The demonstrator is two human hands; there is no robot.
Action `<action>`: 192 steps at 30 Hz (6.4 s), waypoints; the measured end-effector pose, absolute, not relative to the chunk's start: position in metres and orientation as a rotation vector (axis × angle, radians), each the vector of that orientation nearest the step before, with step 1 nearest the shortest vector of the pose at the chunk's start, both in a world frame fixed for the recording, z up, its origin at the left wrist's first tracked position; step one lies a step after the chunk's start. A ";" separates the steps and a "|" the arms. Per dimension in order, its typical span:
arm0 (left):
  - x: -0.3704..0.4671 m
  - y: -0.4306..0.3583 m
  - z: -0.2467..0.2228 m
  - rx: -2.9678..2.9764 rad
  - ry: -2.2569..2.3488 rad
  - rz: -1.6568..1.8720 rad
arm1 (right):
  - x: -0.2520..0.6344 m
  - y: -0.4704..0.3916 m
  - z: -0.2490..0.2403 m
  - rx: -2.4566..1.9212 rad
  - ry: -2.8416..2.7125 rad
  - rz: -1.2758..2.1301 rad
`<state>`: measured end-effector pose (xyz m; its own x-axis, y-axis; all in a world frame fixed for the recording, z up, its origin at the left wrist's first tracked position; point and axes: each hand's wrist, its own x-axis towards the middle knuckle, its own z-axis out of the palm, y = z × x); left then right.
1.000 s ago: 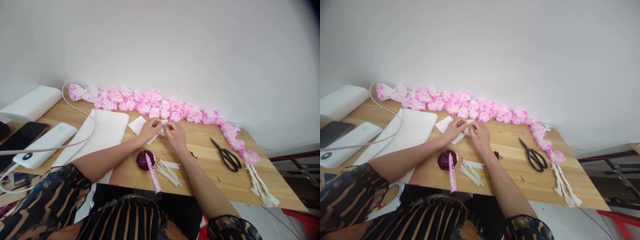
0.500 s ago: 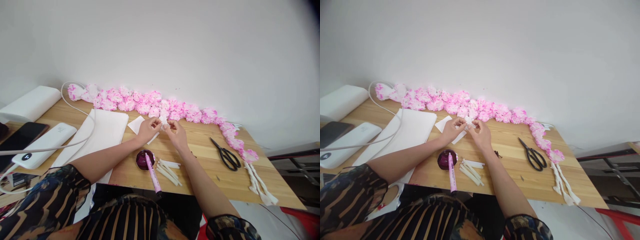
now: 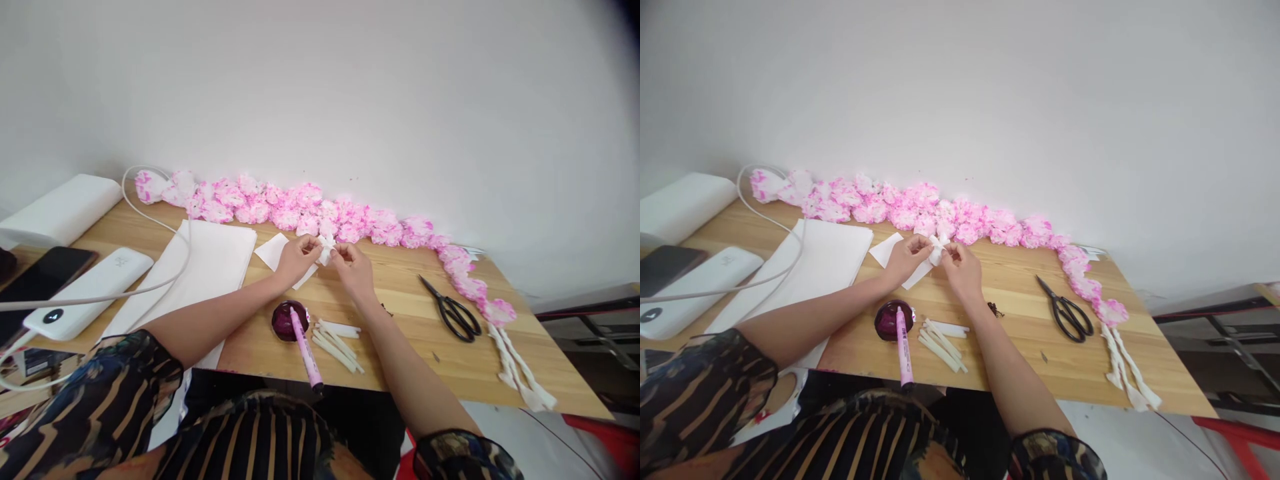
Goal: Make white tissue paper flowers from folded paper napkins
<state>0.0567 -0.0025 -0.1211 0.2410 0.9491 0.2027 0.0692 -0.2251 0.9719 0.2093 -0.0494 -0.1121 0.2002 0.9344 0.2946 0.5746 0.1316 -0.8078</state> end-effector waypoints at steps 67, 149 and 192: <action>0.047 -0.006 -0.111 1.176 0.657 0.956 | 0.207 -0.055 -0.104 -1.396 -1.412 0.683; 0.048 -0.002 -0.118 1.203 0.698 1.058 | 0.207 -0.058 -0.105 -1.370 -1.587 0.469; 0.049 -0.008 -0.115 1.411 0.767 1.012 | 0.210 -0.052 -0.112 -1.445 -1.559 0.389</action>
<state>0.0493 -0.0080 -0.1149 0.4085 0.9017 0.1415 -0.1077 -0.1063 0.9885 0.2098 -0.0523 -0.1122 0.1392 0.9004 0.4121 0.6017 0.2536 -0.7574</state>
